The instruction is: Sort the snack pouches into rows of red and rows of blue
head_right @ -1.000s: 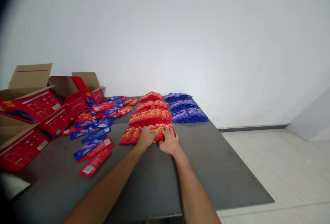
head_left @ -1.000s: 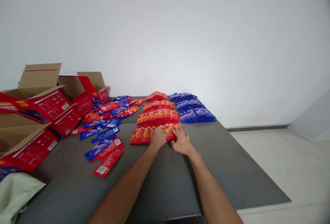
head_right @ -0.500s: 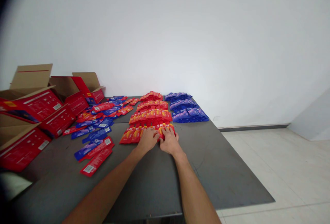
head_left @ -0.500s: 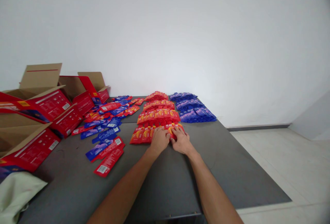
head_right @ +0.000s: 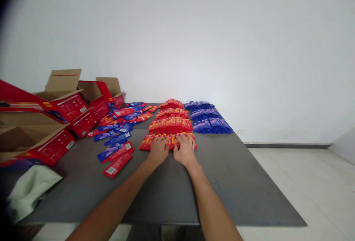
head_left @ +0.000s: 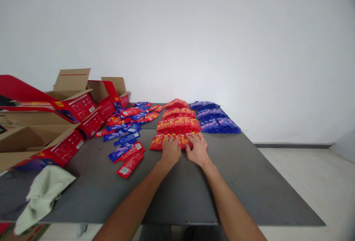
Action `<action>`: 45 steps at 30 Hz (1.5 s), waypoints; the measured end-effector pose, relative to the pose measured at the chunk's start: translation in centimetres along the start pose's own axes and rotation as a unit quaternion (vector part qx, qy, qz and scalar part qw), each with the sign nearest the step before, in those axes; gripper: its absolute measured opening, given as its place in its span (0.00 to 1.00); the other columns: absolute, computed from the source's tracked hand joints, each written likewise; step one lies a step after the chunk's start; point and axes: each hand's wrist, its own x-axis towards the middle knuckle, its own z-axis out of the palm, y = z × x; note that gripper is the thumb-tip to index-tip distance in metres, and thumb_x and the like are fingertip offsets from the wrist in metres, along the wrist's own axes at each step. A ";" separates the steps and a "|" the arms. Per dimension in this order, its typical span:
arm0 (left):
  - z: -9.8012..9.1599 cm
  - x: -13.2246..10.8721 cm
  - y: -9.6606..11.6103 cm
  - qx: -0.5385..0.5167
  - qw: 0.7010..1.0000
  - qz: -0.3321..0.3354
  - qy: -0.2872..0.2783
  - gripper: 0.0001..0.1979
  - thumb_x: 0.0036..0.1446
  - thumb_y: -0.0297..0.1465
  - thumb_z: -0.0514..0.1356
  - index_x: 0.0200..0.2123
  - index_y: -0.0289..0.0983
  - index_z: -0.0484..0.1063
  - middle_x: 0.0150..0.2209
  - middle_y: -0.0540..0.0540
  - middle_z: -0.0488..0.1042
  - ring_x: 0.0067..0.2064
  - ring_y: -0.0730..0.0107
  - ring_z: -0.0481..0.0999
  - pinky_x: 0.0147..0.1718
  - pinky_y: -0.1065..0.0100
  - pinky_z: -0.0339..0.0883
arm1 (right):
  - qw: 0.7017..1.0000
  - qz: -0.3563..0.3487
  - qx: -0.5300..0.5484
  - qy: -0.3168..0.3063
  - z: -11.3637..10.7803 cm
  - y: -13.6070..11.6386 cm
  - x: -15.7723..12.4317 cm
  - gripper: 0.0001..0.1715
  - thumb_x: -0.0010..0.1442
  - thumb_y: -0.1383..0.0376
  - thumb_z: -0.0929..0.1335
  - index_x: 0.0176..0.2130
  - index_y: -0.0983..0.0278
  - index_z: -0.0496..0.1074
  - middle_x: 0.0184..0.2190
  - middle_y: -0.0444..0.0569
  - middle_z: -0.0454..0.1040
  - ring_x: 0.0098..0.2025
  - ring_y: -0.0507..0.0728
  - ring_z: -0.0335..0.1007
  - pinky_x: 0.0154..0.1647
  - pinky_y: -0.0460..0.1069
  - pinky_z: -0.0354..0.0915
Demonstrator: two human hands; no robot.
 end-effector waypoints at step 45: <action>-5.0 -1.9 -9.6 -0.359 0.906 -0.169 0.143 0.08 0.57 0.34 0.52 0.33 0.37 0.68 0.31 0.48 0.74 0.33 0.69 0.73 0.31 0.70 0.64 | 0.916 -0.058 0.387 -0.085 4.4 -8.7 0.9 0.22 0.65 0.52 0.60 0.33 0.62 0.74 0.27 0.44 0.73 0.29 0.53 0.66 0.31 0.46 0.60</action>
